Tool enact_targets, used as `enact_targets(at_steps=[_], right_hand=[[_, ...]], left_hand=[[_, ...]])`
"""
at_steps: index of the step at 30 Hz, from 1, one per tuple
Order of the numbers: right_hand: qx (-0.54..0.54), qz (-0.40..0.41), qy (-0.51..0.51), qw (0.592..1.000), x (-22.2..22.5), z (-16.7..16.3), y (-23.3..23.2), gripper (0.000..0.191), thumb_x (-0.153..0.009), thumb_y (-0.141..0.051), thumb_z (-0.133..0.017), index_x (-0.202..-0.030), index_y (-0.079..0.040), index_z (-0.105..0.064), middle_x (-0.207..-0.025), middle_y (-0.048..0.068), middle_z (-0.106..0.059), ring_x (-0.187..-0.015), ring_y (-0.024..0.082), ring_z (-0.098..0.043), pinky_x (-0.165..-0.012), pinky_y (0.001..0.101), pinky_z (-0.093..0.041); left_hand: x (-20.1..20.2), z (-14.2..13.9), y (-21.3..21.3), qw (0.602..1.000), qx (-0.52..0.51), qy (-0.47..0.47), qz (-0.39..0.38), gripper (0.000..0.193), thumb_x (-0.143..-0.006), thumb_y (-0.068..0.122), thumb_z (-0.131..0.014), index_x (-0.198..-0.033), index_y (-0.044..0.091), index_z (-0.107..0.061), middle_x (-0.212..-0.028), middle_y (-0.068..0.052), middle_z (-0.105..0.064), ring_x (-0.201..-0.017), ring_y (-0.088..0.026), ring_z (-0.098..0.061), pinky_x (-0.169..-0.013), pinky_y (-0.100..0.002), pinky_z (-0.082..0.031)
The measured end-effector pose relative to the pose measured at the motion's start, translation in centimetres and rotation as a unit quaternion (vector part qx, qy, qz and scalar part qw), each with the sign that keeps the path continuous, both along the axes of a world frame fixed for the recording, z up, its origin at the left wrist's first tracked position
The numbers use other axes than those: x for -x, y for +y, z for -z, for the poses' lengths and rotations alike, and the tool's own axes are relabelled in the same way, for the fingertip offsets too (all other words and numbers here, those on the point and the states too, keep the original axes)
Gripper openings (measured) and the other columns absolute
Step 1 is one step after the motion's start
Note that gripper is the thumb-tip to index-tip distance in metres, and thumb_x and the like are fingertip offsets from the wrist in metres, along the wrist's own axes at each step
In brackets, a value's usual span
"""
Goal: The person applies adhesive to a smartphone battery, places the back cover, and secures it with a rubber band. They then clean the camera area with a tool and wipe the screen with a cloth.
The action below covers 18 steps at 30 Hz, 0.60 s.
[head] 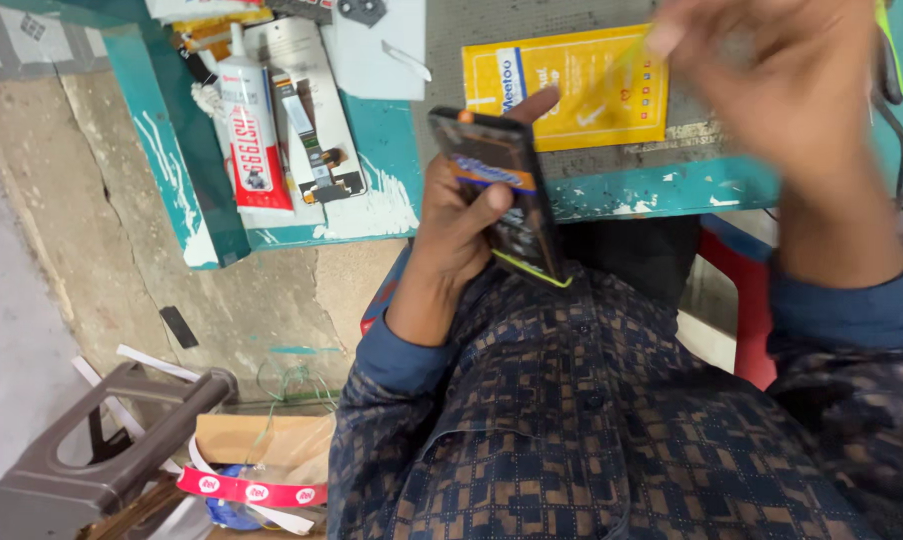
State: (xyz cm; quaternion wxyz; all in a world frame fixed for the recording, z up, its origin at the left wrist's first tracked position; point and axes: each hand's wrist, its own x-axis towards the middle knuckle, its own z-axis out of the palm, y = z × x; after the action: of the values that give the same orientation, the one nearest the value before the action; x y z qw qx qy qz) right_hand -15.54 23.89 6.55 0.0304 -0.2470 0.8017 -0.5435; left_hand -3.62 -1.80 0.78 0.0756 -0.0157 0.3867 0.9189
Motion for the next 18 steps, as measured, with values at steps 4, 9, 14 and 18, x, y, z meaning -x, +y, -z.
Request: enact_targets(at_steps=[4,9,14,18], right_hand=[[0.064,-0.047,0.024,0.997,-2.1,0.4,-4.2,0.011,-0.103,0.017,-0.076,-0.108,0.01,-0.069,-0.106,0.017,-0.069,-0.086,0.014,-0.062,-0.073,0.0244,-0.048],[0.034,-0.033,0.023,0.999,-3.2,0.4,-5.1,0.012,-0.101,0.011,-0.079,-0.101,0.009,-0.067,-0.101,0.013,-0.066,-0.084,0.012,-0.061,-0.074,0.0234,-0.047],[0.137,-0.096,-0.108,0.98,-3.6,2.0,-5.2,0.009,-0.109,0.008,-0.074,-0.106,0.008,-0.065,-0.105,0.008,-0.065,-0.09,0.008,-0.062,-0.08,0.0206,-0.049],[0.176,-0.094,-0.197,0.96,-4.2,3.4,-5.2,0.007,-0.107,0.006,-0.071,-0.105,0.006,-0.065,-0.101,0.007,-0.065,-0.088,0.007,-0.06,-0.077,0.0199,-0.049]], left_hand=[[1.2,-0.7,0.9,1.0,0.004,-0.007,0.001,0.039,-0.095,0.025,-0.086,-0.121,0.002,-0.068,-0.124,-0.005,-0.072,-0.098,-0.013,-0.07,-0.092,-0.03,-0.058],[1.3,0.3,1.0,0.998,0.01,-0.052,-0.04,0.035,-0.1,0.018,-0.081,-0.126,0.0,-0.068,-0.113,-0.008,-0.074,-0.106,-0.015,-0.07,-0.095,-0.032,-0.058],[1.0,1.4,1.1,0.996,-0.024,-0.067,-0.048,0.035,-0.101,0.02,-0.079,-0.127,0.0,-0.067,-0.117,-0.007,-0.073,-0.104,-0.015,-0.07,-0.093,-0.033,-0.058],[0.9,2.2,0.8,0.994,-0.067,-0.077,-0.03,0.035,-0.103,0.023,-0.077,-0.127,0.0,-0.067,-0.115,-0.008,-0.074,-0.102,-0.016,-0.07,-0.091,-0.033,-0.058]])
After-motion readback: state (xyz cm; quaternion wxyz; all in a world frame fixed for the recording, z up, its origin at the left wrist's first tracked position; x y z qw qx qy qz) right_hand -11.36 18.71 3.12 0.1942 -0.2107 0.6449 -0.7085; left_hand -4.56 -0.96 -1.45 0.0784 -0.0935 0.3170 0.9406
